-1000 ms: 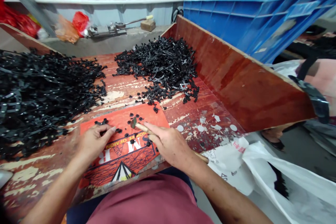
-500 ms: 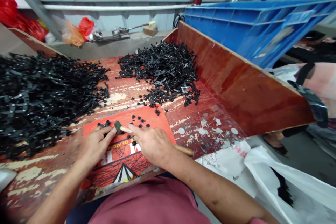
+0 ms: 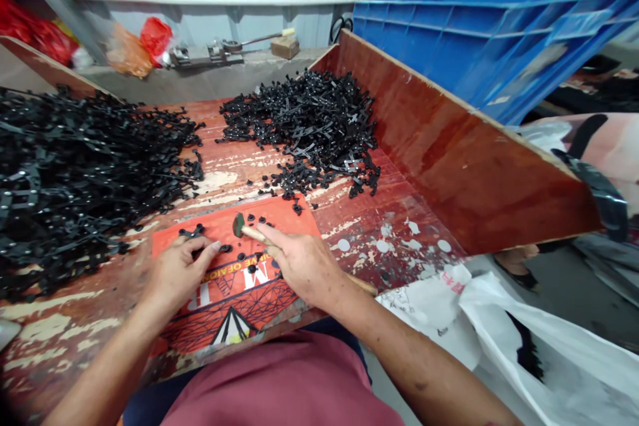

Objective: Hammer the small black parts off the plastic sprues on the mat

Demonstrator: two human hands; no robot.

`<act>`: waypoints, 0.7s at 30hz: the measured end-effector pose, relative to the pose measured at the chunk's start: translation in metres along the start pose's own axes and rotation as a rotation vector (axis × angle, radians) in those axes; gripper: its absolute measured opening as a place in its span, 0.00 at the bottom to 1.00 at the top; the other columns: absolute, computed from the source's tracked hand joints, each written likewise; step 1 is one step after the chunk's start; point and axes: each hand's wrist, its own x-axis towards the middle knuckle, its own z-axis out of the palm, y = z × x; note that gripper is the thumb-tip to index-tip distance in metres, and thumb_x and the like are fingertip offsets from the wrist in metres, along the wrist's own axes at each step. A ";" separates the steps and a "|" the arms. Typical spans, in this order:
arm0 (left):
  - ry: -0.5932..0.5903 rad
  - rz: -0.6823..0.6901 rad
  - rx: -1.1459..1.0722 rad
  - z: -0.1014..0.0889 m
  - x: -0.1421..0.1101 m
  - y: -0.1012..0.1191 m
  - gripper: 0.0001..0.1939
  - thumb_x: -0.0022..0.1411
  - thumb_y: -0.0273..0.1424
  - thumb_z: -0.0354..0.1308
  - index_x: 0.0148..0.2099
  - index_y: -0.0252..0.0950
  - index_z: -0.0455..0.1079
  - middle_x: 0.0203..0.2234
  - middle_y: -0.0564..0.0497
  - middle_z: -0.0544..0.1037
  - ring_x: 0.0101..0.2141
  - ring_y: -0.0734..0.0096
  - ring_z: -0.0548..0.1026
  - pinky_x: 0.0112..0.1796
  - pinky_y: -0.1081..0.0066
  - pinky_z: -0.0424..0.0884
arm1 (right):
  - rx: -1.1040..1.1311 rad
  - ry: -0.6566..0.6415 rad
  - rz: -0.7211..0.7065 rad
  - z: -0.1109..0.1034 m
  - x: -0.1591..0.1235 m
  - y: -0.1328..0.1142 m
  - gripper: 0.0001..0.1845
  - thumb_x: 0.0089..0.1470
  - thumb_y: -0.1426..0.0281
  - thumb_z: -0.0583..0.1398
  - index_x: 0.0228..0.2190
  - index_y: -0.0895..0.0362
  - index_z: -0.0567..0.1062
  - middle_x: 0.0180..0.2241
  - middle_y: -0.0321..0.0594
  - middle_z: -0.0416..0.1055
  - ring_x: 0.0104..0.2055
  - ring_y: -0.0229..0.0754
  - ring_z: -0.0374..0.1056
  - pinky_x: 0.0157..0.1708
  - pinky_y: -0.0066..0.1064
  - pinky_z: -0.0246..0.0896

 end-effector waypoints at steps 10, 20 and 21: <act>-0.040 -0.030 0.053 -0.003 0.005 0.000 0.22 0.66 0.46 0.47 0.37 0.43 0.80 0.29 0.47 0.77 0.32 0.60 0.74 0.34 0.68 0.63 | -0.112 -0.049 -0.026 0.008 0.004 -0.012 0.26 0.69 0.68 0.53 0.65 0.44 0.60 0.48 0.37 0.78 0.45 0.43 0.75 0.43 0.31 0.67; -0.070 -0.067 0.114 -0.011 0.001 0.008 0.24 0.67 0.45 0.44 0.46 0.43 0.80 0.35 0.43 0.78 0.36 0.55 0.76 0.35 0.66 0.64 | -0.115 -0.038 -0.079 -0.002 0.011 -0.022 0.26 0.69 0.68 0.52 0.66 0.43 0.60 0.46 0.38 0.79 0.42 0.41 0.75 0.40 0.31 0.65; -0.072 -0.069 0.107 -0.012 0.000 0.009 0.24 0.68 0.45 0.44 0.46 0.44 0.80 0.36 0.43 0.78 0.36 0.56 0.77 0.35 0.66 0.64 | -0.090 0.009 -0.102 -0.004 0.011 -0.023 0.26 0.70 0.68 0.50 0.66 0.45 0.58 0.49 0.39 0.77 0.44 0.41 0.74 0.43 0.31 0.65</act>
